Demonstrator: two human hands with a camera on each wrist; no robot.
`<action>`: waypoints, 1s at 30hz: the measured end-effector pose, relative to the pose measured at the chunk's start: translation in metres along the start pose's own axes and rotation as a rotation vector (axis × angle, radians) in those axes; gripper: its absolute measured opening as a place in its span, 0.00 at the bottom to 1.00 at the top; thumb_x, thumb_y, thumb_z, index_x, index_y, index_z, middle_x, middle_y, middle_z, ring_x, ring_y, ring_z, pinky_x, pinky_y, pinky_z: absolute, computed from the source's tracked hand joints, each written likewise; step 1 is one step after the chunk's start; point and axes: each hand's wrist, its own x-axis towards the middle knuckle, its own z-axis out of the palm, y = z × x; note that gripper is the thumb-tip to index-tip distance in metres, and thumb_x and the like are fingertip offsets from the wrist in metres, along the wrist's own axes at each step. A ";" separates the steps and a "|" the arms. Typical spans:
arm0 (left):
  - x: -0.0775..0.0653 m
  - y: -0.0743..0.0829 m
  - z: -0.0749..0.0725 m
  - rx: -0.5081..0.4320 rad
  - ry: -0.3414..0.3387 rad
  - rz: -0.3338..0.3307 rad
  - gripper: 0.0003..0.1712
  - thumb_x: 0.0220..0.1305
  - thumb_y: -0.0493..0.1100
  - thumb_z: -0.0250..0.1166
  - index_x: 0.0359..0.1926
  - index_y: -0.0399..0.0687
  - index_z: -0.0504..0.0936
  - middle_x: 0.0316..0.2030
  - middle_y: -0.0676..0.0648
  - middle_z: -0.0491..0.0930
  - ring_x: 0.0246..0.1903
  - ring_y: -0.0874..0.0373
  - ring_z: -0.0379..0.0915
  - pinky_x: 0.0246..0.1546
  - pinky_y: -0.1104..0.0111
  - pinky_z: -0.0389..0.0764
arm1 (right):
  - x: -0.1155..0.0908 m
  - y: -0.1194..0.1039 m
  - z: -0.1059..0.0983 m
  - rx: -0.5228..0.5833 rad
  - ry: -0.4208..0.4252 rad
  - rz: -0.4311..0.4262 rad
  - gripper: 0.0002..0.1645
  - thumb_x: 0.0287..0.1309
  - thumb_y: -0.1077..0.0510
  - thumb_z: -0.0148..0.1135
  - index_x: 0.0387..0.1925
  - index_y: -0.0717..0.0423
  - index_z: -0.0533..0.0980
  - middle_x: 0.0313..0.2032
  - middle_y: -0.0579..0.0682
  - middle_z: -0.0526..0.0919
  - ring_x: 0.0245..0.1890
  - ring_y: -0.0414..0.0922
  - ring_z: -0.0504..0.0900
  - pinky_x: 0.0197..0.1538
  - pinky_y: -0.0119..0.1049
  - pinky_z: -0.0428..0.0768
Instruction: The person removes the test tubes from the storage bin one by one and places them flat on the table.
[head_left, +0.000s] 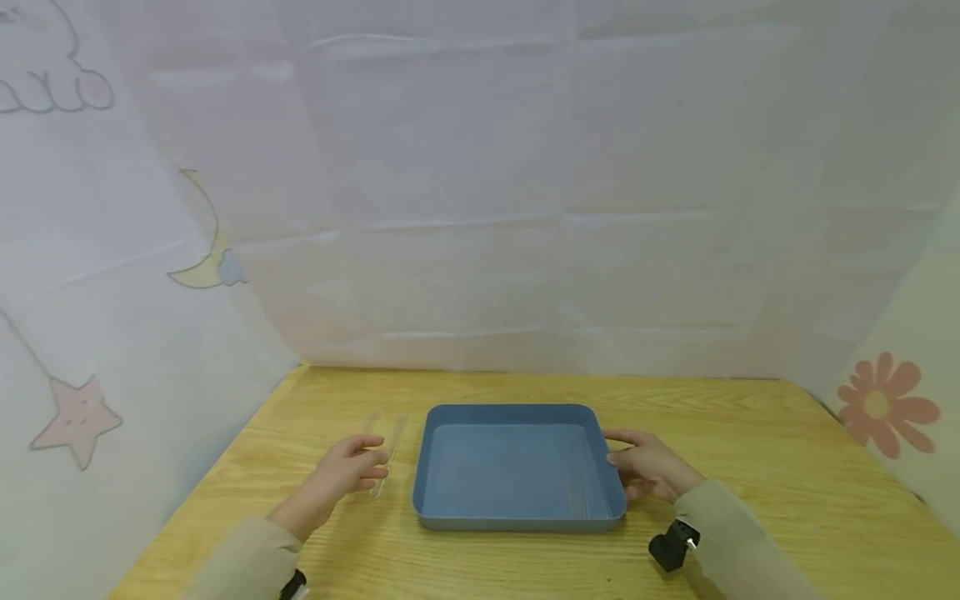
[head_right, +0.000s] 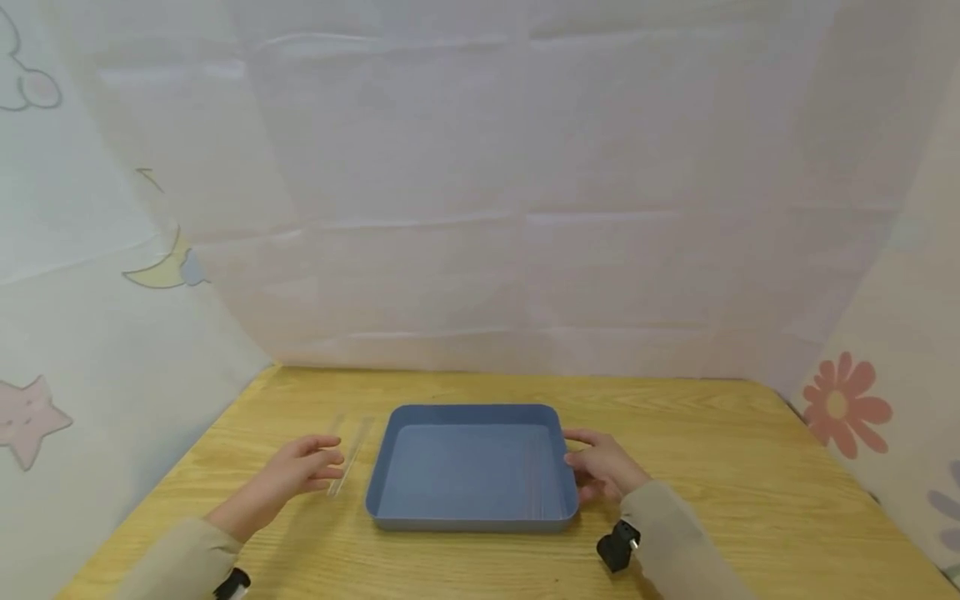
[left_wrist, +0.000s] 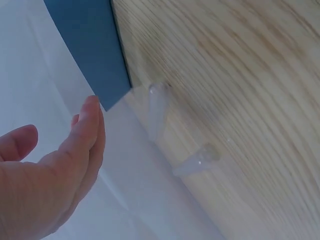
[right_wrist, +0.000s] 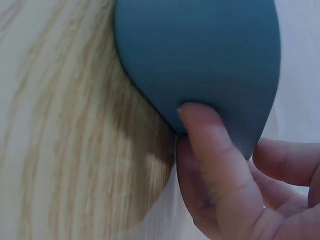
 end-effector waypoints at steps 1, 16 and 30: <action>0.000 0.001 0.002 -0.016 0.000 0.004 0.27 0.71 0.38 0.54 0.64 0.24 0.63 0.52 0.28 0.74 0.46 0.41 0.79 0.48 0.53 0.79 | 0.000 0.000 0.000 0.001 0.004 0.003 0.33 0.67 0.69 0.50 0.71 0.70 0.54 0.38 0.57 0.84 0.33 0.51 0.84 0.28 0.44 0.83; 0.008 0.017 0.035 -0.114 -0.087 0.045 0.27 0.70 0.36 0.53 0.65 0.23 0.61 0.47 0.31 0.77 0.41 0.44 0.81 0.43 0.56 0.82 | -0.002 0.000 0.004 0.002 0.012 0.035 0.30 0.67 0.70 0.50 0.67 0.74 0.57 0.36 0.57 0.83 0.32 0.50 0.83 0.28 0.43 0.83; 0.019 0.035 0.054 -0.057 -0.212 0.023 0.27 0.69 0.36 0.52 0.63 0.21 0.62 0.48 0.29 0.76 0.40 0.45 0.81 0.39 0.58 0.83 | -0.002 -0.004 0.004 -0.041 0.031 0.036 0.29 0.66 0.69 0.51 0.66 0.74 0.58 0.37 0.58 0.82 0.32 0.49 0.83 0.27 0.42 0.83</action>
